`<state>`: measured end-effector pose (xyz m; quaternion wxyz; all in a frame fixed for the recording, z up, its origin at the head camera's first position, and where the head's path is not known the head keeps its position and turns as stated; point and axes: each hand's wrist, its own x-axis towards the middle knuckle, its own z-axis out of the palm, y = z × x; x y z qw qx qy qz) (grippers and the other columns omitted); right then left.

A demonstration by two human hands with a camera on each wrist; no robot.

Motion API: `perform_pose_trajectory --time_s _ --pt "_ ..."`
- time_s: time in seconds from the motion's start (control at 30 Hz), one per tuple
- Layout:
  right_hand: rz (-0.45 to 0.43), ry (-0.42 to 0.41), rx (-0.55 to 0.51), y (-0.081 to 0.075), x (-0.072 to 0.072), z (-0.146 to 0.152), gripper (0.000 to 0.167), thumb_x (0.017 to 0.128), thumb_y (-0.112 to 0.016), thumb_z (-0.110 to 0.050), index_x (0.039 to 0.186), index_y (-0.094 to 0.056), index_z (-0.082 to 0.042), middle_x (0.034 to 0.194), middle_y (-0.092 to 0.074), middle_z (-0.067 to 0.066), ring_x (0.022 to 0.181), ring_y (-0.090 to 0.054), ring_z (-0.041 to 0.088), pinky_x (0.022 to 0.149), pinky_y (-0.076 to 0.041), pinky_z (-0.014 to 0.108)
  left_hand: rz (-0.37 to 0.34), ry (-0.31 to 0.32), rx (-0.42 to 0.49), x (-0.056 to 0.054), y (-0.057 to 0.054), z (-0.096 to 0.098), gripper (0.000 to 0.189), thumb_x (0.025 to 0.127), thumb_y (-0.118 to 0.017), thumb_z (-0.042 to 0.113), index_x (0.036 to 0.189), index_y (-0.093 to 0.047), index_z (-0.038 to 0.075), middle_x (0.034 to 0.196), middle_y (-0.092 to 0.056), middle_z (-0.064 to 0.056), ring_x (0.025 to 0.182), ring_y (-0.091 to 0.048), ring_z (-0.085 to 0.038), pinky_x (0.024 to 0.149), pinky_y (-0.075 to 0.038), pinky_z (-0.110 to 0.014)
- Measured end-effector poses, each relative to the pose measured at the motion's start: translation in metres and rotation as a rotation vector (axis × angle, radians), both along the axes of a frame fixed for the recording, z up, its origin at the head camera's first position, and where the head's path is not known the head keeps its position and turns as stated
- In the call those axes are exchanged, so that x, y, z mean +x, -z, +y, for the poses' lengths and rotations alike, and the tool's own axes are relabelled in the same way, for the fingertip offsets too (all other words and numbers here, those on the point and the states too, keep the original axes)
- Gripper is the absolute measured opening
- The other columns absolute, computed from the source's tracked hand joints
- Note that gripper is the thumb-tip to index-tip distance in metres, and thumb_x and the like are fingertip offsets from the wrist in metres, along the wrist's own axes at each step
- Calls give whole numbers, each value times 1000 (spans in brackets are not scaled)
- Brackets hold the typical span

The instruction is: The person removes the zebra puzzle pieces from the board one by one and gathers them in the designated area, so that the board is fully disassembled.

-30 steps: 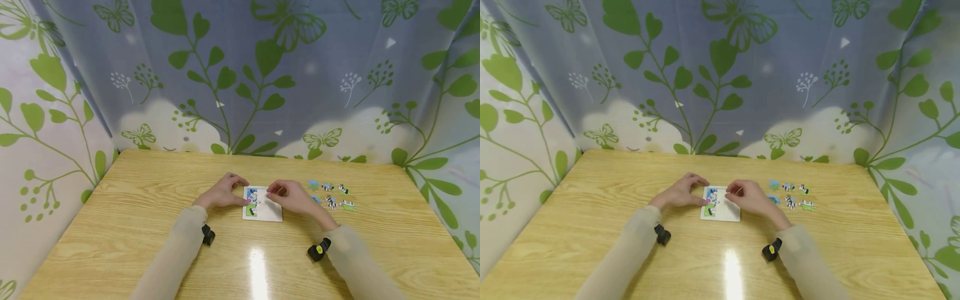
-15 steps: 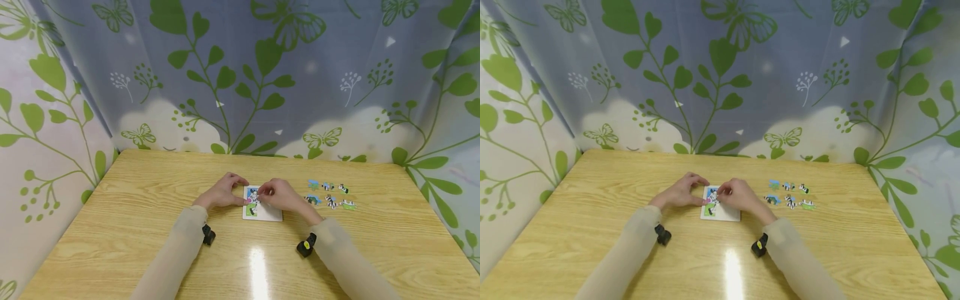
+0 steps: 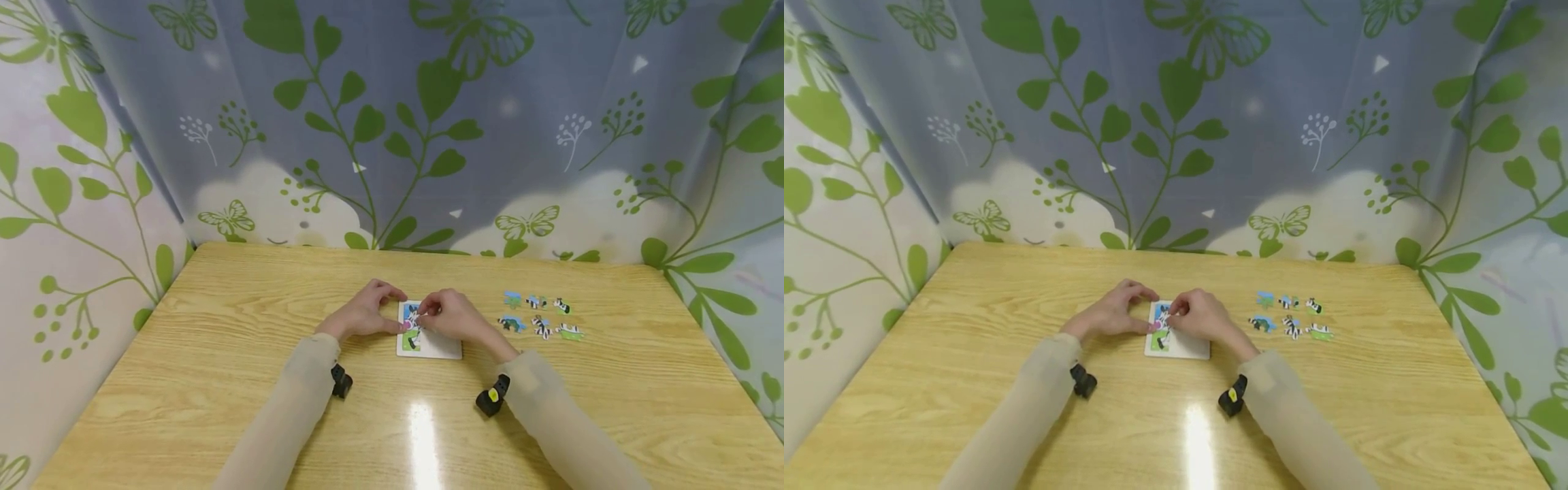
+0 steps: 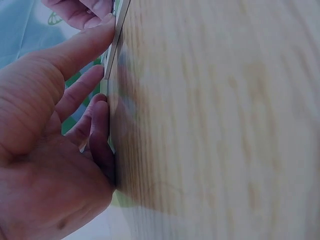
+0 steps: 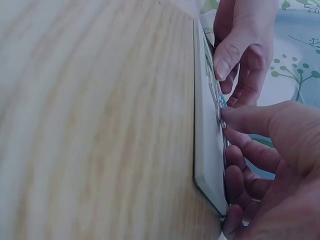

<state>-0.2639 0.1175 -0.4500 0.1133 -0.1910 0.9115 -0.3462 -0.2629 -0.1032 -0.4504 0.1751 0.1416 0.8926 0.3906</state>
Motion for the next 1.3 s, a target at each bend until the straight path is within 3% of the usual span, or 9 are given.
perform_pose_trajectory --time_s 0.57,0.8,0.93,1.3 --pt "-23 92 -44 3 1 -2 7 90 -74 -17 93 -76 -11 85 -69 3 75 -57 14 69 -44 27 3 6 12 -4 4 -1 53 85 -85 27 133 -63 24 145 -44 -6 134 -47 -29 115 -41 -47" --pt "-32 137 -80 1 1 1 15 90 -74 -16 101 -71 -8 89 -66 5 78 -57 16 71 -44 27 23 11 -18 -4 4 0 53 85 -85 30 134 -63 24 146 -45 -6 133 -47 -29 115 -40 -48" --pt "-28 127 -75 1 0 1 21 89 -76 -17 107 -71 -7 88 -65 5 77 -54 16 70 -42 28 25 11 -28 -3 2 1 54 85 -85 30 134 -63 23 147 -44 -7 135 -47 -30 116 -39 -48" --pt "10 55 -7 3 -2 1 13 90 -76 -21 97 -78 -10 87 -70 3 76 -57 15 68 -44 27 8 2 -9 -1 0 0 53 86 -84 27 134 -63 22 147 -44 -6 133 -47 -28 115 -40 -47"
